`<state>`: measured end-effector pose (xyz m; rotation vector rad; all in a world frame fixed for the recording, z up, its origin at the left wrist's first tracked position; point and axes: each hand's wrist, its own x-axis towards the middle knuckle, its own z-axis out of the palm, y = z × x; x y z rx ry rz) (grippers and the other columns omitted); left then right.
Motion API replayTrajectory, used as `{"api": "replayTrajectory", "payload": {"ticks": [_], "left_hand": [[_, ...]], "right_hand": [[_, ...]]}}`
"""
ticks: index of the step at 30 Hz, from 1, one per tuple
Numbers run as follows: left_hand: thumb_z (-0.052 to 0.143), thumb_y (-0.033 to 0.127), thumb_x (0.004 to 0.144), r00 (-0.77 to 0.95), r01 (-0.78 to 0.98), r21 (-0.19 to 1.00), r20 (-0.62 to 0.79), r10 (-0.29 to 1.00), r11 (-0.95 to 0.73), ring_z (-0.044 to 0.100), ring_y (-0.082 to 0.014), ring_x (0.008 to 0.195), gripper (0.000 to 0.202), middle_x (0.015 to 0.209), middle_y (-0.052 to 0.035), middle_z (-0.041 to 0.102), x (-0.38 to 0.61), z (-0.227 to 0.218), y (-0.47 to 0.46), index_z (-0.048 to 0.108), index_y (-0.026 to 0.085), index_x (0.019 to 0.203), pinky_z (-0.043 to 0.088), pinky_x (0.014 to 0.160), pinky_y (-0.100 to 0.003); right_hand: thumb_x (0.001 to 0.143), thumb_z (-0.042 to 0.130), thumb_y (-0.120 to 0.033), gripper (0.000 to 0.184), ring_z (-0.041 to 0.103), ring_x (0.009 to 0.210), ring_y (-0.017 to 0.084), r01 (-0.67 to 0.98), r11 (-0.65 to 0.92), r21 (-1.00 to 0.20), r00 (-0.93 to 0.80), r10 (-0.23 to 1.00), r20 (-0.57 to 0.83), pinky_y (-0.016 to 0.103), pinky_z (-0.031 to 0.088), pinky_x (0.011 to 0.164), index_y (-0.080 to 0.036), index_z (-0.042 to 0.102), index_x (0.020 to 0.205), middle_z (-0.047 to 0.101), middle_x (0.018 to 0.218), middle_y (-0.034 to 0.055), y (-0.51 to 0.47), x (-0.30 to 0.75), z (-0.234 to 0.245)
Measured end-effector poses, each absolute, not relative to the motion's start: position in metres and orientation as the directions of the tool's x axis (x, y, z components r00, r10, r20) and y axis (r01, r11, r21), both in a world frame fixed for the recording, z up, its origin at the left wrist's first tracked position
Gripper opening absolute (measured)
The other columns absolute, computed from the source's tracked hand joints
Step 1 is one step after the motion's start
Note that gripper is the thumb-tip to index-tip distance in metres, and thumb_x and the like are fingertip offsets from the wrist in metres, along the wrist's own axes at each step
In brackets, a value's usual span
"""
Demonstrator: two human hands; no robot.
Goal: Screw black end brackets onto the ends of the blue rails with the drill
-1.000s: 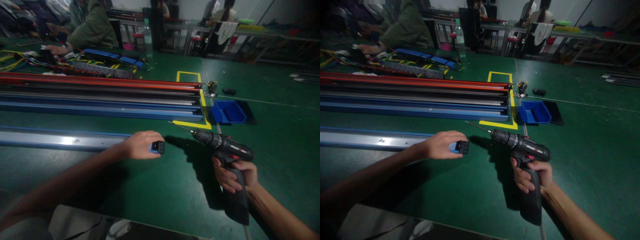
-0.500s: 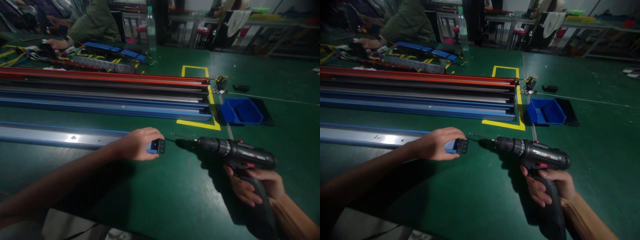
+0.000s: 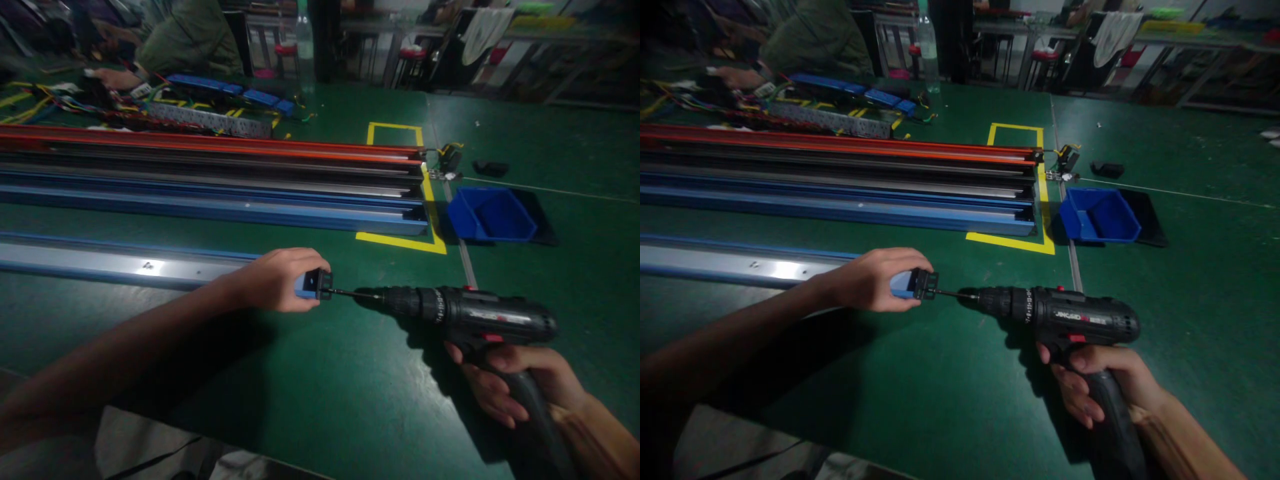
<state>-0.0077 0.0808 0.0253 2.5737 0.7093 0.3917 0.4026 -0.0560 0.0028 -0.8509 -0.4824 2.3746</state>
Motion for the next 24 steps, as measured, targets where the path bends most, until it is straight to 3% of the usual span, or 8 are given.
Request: {"api": "replayTrajectory", "payload": {"ticks": [24], "left_hand": [[0.074, 0.038, 0.084, 0.832, 0.418, 0.493, 0.128, 0.539, -0.763, 0.066, -0.0219, 0.102, 0.046, 0.115, -0.0092, 0.069, -0.007, 0.026, 0.083, 0.064, 0.018, 0.123, 0.052, 0.094, -0.032]], "right_hand": [[0.081, 0.067, -0.027, 0.031, 0.044, 0.037, 0.008, -0.36, -0.797, -0.486, -0.641, 0.589, -0.491, 0.022, 0.052, 0.044, -0.011, 0.075, 0.106, 0.051, 0.058, -0.0037, -0.056, 0.39, 0.002]]}}
